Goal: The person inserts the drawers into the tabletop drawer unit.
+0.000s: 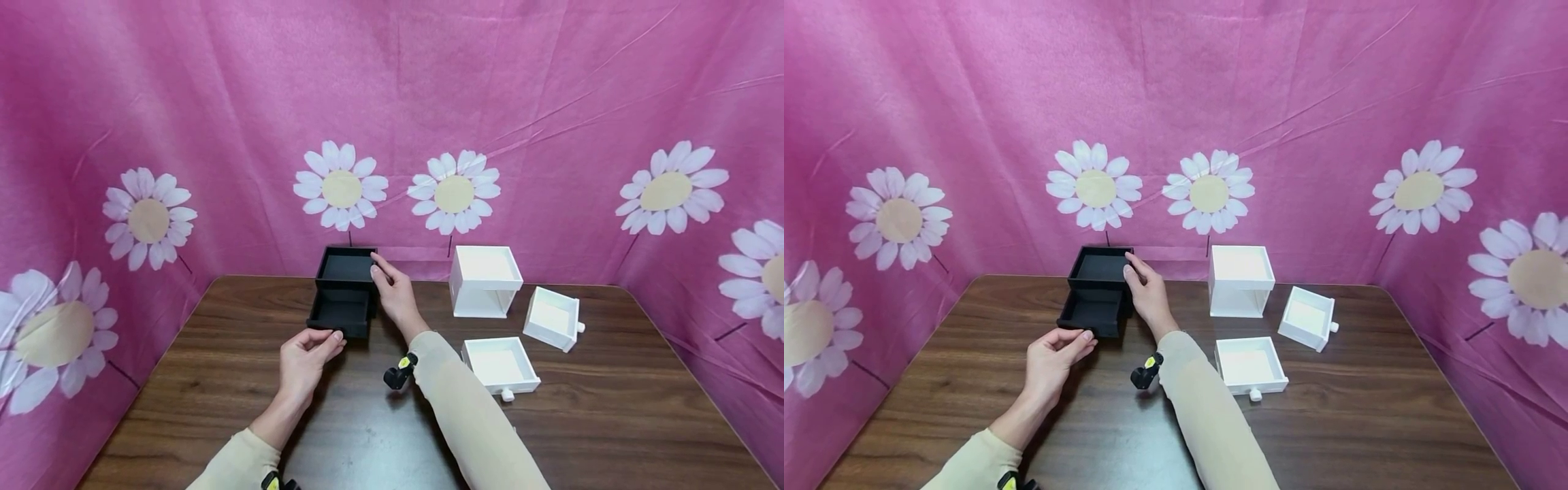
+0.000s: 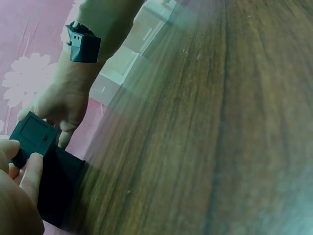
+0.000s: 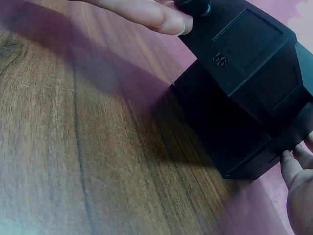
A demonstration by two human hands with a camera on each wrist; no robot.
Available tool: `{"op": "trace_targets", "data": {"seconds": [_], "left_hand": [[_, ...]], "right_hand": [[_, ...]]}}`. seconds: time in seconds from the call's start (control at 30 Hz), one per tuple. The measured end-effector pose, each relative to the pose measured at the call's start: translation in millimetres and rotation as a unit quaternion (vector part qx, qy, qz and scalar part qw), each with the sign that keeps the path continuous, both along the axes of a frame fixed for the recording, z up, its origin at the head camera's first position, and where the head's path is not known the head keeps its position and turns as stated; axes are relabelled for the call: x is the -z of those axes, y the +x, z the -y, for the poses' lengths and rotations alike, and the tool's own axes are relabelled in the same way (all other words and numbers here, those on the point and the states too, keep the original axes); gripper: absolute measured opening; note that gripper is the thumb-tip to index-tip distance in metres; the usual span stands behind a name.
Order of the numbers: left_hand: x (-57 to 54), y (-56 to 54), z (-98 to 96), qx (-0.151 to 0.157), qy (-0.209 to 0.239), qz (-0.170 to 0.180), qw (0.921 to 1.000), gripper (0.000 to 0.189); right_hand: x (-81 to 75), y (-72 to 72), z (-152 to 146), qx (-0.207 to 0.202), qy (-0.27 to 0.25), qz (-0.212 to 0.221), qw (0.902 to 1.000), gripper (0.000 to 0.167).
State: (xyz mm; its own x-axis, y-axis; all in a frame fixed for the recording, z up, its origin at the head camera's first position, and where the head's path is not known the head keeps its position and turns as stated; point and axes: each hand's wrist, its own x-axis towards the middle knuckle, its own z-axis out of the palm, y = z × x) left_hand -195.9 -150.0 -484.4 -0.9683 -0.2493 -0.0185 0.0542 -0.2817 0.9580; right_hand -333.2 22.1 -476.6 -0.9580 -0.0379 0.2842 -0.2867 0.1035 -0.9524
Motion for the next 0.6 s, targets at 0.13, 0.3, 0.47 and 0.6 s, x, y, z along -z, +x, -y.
{"op": "trace_targets", "data": {"seconds": [0.13,0.3,0.47,0.6], "left_hand": [[0.0,0.7,-2.1,0.002,-0.006,0.0,1.0,0.007],[0.7,-1.0,-3.8,0.0,-0.006,0.0,1.0,0.008],[1.6,-2.1,-4.8,0.0,-0.006,0.003,1.0,0.007],[2.0,-2.1,-4.4,-0.001,-0.005,0.003,1.0,0.012]], "right_hand": [[0.5,-0.5,0.0,0.002,0.004,0.0,1.0,0.04],[1.4,-1.0,-0.3,0.003,0.002,-0.002,1.0,0.04],[0.7,0.3,0.2,0.0,-0.003,0.0,1.0,0.04],[0.0,0.2,1.0,0.001,-0.009,-0.005,0.9999,0.04]]}}
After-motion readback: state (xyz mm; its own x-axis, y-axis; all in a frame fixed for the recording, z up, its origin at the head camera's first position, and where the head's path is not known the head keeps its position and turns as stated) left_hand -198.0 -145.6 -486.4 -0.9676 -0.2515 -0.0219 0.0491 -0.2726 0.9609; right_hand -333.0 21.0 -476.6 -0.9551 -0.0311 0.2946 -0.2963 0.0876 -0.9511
